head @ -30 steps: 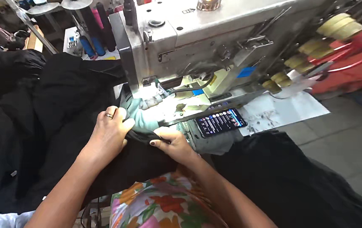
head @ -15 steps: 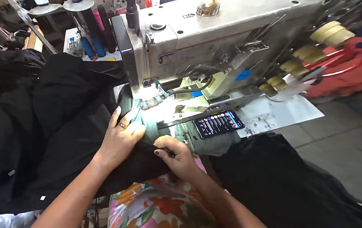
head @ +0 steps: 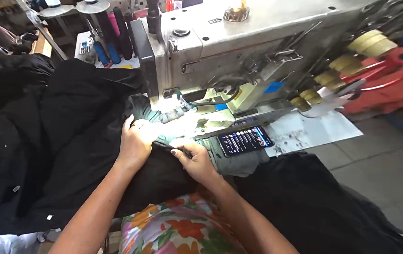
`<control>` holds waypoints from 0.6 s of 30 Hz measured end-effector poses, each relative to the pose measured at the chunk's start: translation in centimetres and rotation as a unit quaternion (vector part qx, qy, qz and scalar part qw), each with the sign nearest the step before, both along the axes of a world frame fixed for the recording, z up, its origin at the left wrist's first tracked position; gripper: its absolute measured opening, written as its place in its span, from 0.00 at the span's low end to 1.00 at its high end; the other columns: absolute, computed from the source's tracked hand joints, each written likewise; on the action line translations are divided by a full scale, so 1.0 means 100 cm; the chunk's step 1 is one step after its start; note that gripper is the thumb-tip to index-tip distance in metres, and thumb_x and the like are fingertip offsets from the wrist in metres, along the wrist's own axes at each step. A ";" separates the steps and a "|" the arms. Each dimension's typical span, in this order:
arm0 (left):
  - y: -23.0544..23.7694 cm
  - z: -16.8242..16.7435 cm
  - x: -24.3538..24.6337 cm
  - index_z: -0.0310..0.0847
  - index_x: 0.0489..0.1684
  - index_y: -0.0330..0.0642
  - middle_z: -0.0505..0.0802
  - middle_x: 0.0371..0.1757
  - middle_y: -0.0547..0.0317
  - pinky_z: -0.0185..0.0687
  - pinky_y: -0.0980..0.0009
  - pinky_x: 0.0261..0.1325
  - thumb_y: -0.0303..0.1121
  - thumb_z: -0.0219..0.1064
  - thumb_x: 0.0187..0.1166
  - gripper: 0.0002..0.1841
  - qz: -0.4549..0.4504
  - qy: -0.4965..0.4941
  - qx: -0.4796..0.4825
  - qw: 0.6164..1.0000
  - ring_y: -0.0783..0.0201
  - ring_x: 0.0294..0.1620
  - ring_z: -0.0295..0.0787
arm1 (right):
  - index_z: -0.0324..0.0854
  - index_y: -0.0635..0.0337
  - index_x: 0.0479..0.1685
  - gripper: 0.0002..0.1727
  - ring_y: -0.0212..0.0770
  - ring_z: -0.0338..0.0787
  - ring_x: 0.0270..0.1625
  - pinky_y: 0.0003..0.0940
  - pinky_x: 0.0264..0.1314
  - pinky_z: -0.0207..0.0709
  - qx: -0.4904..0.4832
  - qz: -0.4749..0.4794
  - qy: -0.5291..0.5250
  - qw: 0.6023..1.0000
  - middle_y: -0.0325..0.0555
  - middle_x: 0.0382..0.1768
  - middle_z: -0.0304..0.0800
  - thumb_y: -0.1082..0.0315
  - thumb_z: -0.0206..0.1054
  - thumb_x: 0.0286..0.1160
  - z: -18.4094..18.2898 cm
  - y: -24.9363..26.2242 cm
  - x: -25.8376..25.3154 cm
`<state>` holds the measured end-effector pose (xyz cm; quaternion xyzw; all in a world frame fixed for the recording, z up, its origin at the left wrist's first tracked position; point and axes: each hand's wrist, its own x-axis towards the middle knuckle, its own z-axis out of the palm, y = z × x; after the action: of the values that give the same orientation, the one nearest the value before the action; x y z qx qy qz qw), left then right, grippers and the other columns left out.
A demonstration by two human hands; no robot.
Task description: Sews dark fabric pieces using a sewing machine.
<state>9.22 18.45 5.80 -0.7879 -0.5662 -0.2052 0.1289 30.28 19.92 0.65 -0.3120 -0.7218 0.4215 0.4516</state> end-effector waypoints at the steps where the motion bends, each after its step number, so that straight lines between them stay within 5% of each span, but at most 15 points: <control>1: 0.001 0.000 -0.001 0.95 0.43 0.47 0.97 0.48 0.55 0.61 0.38 0.83 0.17 0.67 0.65 0.16 0.004 -0.002 -0.004 1.000 0.47 0.64 0.89 | 0.91 0.61 0.44 0.08 0.22 0.86 0.39 0.18 0.45 0.82 -0.007 -0.005 0.002 1.000 0.40 0.44 0.93 0.67 0.69 0.79 0.001 0.001 -0.001; 8: 0.008 -0.004 -0.018 0.95 0.52 0.48 0.96 0.51 0.51 0.66 0.39 0.79 0.17 0.66 0.61 0.22 -0.042 -0.021 -0.011 0.999 0.46 0.64 0.89 | 0.90 0.61 0.40 0.07 0.21 0.82 0.27 0.17 0.32 0.79 -0.052 -0.030 0.033 0.998 0.37 0.35 0.89 0.67 0.70 0.78 0.004 0.003 -0.006; 14: 0.018 -0.006 -0.021 0.94 0.37 0.41 0.95 0.52 0.49 0.69 0.40 0.77 0.19 0.62 0.62 0.14 -0.036 -0.063 -0.015 0.997 0.46 0.64 0.89 | 0.89 0.60 0.41 0.06 0.21 0.80 0.24 0.18 0.29 0.78 -0.055 -0.048 0.037 0.997 0.35 0.31 0.89 0.68 0.70 0.78 0.005 0.011 -0.014; 16: 0.022 -0.007 -0.020 0.92 0.39 0.39 0.95 0.52 0.50 0.71 0.41 0.77 0.21 0.65 0.64 0.11 -0.020 -0.083 -0.010 0.996 0.48 0.62 0.90 | 0.90 0.60 0.40 0.08 0.22 0.80 0.24 0.20 0.31 0.77 -0.015 -0.076 -0.028 0.997 0.35 0.27 0.87 0.65 0.69 0.78 0.007 0.016 -0.015; 18: 0.022 -0.012 -0.019 0.92 0.47 0.39 0.95 0.53 0.50 0.71 0.43 0.78 0.23 0.67 0.65 0.14 0.005 -0.104 0.008 0.995 0.49 0.62 0.90 | 0.92 0.60 0.42 0.10 0.33 0.87 0.33 0.30 0.42 0.84 0.065 -0.105 -0.128 0.984 0.44 0.33 0.91 0.63 0.69 0.76 0.011 0.014 -0.012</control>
<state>7.35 20.68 4.63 -0.7584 -0.5786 -0.2901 0.0768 29.08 21.30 1.72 -0.4079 -0.7626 0.2804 0.4165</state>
